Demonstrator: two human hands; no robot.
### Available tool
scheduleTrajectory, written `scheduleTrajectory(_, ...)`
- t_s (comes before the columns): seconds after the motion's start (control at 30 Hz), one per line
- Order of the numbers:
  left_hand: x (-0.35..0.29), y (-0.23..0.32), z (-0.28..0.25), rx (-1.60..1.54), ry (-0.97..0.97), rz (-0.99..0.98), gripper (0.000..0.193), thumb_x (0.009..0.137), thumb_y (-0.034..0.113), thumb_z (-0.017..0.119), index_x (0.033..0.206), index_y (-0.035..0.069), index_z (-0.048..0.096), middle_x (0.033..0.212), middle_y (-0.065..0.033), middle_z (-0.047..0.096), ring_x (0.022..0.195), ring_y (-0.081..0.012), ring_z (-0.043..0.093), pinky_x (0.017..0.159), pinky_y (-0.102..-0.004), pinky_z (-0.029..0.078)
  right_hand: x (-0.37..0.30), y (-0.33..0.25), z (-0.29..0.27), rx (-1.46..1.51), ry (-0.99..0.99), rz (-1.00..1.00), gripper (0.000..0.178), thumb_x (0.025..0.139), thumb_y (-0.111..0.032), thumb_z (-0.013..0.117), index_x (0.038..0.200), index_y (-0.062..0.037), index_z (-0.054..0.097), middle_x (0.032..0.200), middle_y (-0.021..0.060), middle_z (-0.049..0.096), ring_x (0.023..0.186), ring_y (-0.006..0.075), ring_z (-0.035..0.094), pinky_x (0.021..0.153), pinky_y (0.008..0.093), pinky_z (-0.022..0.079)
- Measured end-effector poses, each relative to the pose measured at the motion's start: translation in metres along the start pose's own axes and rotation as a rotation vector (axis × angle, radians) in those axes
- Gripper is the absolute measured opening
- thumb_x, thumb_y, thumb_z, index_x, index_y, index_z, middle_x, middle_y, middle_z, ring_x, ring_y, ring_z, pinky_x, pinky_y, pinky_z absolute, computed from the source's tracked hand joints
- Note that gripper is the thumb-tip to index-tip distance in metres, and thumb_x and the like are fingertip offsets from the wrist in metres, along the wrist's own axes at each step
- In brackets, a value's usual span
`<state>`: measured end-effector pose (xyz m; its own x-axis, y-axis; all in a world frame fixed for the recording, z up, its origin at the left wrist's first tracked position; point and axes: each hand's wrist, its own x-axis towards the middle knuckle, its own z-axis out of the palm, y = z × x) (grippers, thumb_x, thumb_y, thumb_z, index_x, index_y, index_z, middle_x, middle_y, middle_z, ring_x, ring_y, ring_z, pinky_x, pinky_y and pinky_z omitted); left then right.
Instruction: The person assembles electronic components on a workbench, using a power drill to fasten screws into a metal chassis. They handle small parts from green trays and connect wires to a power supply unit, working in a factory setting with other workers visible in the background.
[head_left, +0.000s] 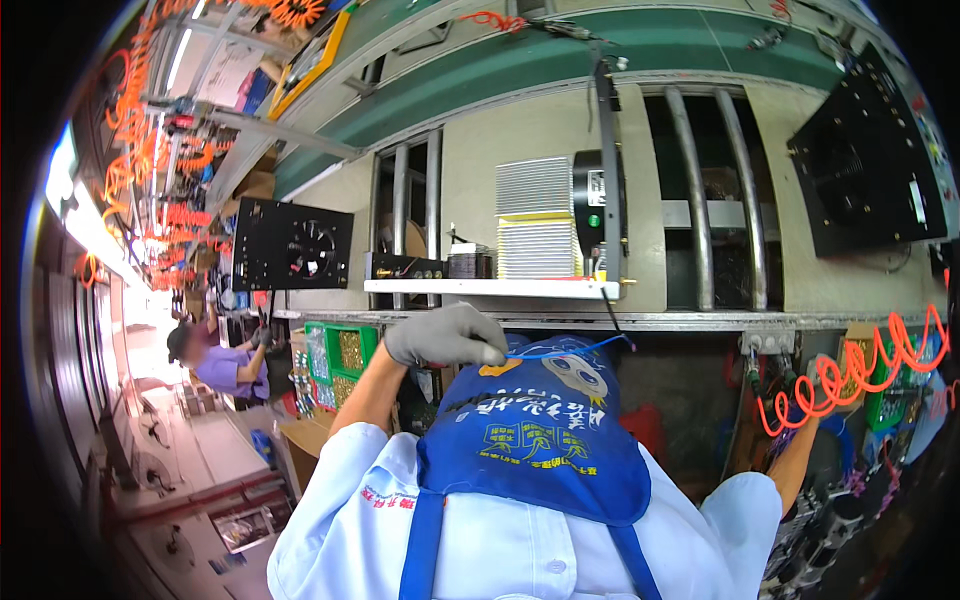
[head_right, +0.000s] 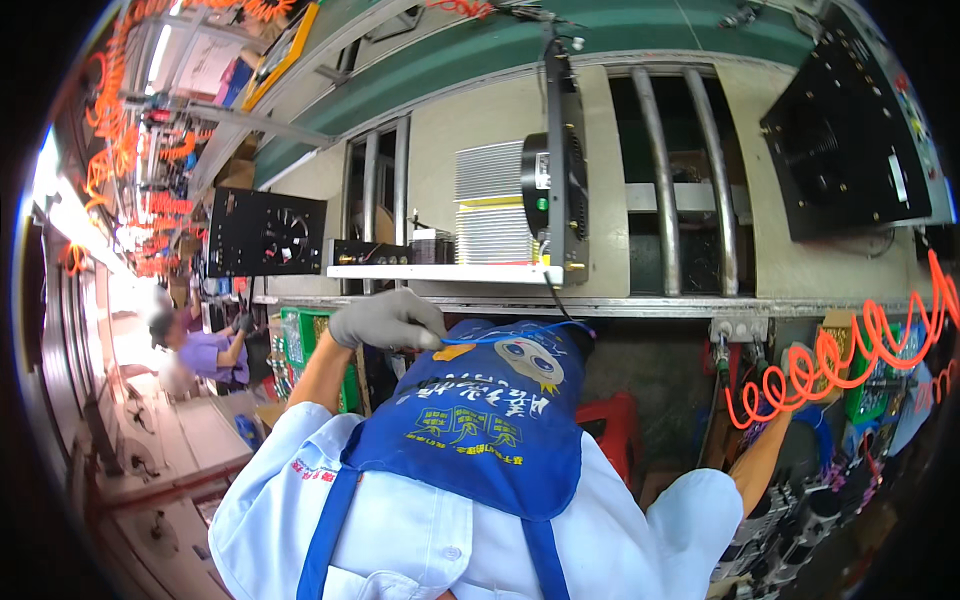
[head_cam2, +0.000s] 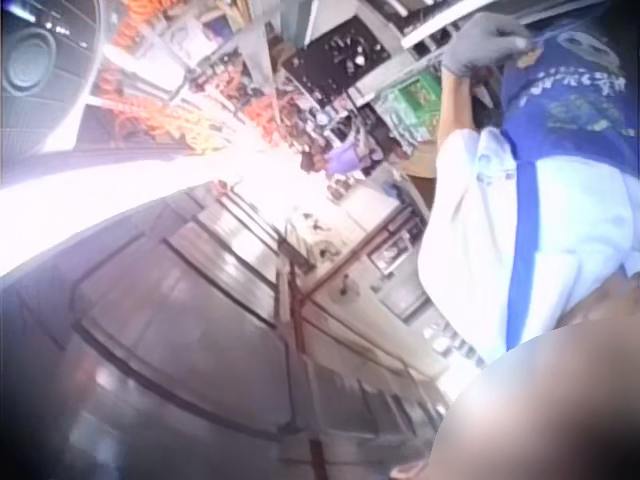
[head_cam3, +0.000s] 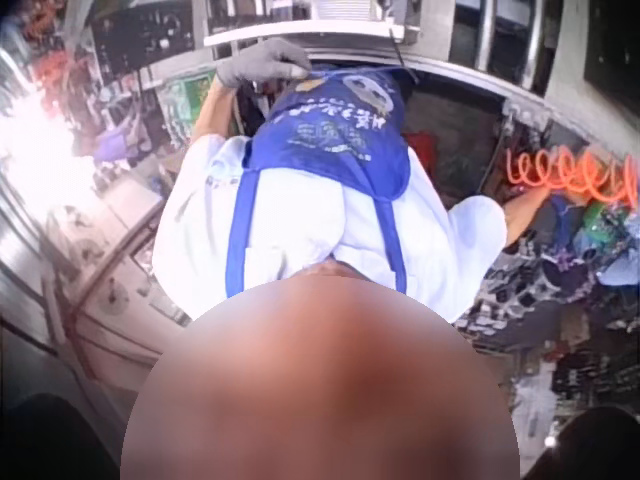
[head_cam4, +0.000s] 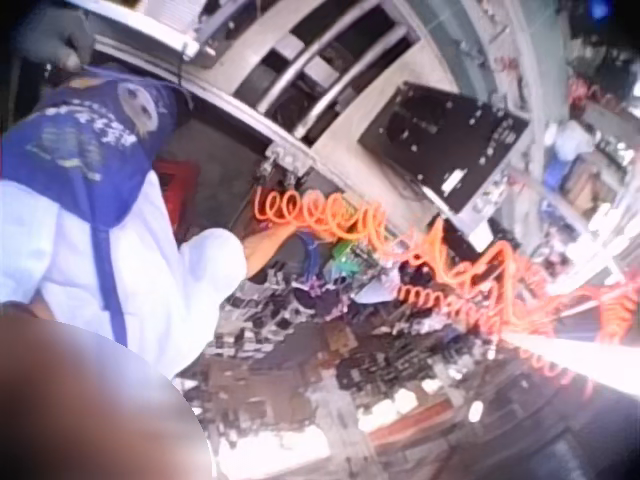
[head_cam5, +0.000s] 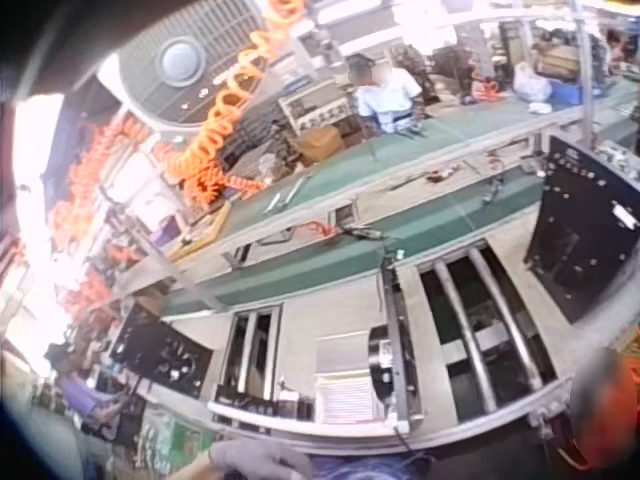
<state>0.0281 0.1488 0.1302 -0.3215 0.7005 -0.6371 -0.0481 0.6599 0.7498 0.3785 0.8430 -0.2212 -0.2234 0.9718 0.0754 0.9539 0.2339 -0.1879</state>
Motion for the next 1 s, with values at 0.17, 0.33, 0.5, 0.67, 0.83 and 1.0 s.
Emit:
scheduleTrajectory(0.17,-0.062,-0.040,-0.066,-0.306,0.325,0.333,0.051,0.089,0.049,0.079,0.084,-0.002,0.074,0.084,-0.0109,0.068,0.061,-0.0146,0.055,0.053,-0.0282,0.042,-0.025,0.002,-0.033,-0.077,-0.001,0.181,0.037,0.091,-0.040,0.066,0.105,-0.0064,0.074,0.109,0.0163,0.075,0.101,0.0356,0.070,0.090,0.0456,0.054)
scheduleTrajectory(0.33,-0.092,-0.088,-0.125,-0.550,0.710,0.406,0.050,0.094,0.051,0.072,0.093,0.001,0.071,0.077,-0.0022,0.057,0.057,-0.0062,0.041,0.050,-0.0230,0.029,-0.044,-0.005,-0.068,-0.043,0.075,0.296,0.039,0.090,-0.040,0.068,0.108,-0.0054,0.074,0.112,0.0169,0.075,0.104,0.0360,0.070,0.094,0.0452,0.053)
scheduleTrajectory(0.5,-0.086,-0.163,-0.184,-0.271,0.851,0.049,0.037,0.101,0.033,0.067,0.114,-0.001,0.074,0.072,0.0043,0.057,0.059,-0.0040,0.050,0.051,-0.0220,0.037,-0.083,-0.047,-0.109,0.152,0.235,0.184,0.040,0.089,-0.037,0.073,0.106,-0.0007,0.073,0.109,0.0163,0.075,0.097,0.0323,0.071,0.091,0.0423,0.055)
scheduleTrajectory(0.67,-0.055,-0.254,-0.227,-0.221,0.716,-0.080,0.030,0.097,0.026,0.070,0.111,0.000,0.075,0.071,0.0007,0.061,0.057,-0.0059,0.053,0.050,-0.0246,0.041,-0.160,-0.116,-0.155,0.693,0.260,0.113,0.028,0.095,-0.026,0.070,0.097,0.0022,0.072,0.095,0.0103,0.076,0.085,0.0211,0.071,0.079,0.0375,0.056)
scheduleTrajectory(0.83,-0.039,-0.319,-0.232,-0.301,0.520,-0.100,0.025,0.093,0.022,0.074,0.102,-0.001,0.074,0.074,-0.0004,0.063,0.063,-0.0070,0.056,0.056,-0.0260,0.044,-0.273,-0.269,-0.215,0.913,0.173,-0.101,0.023,0.100,-0.017,0.067,0.102,0.0056,0.069,0.097,0.0116,0.074,0.087,0.0183,0.071,0.080,0.0324,0.058)
scheduleTrajectory(1.0,-0.036,-0.347,-0.224,-0.339,0.399,-0.015,0.028,0.093,0.023,0.074,0.102,-0.002,0.075,0.082,-0.0014,0.068,0.074,-0.0080,0.059,0.066,-0.0262,0.048,-0.372,-0.415,-0.243,0.809,-0.050,-0.328,0.021,0.102,-0.010,0.063,0.112,0.0086,0.066,0.103,0.0151,0.073,0.091,0.0211,0.073,0.083,0.0321,0.061)
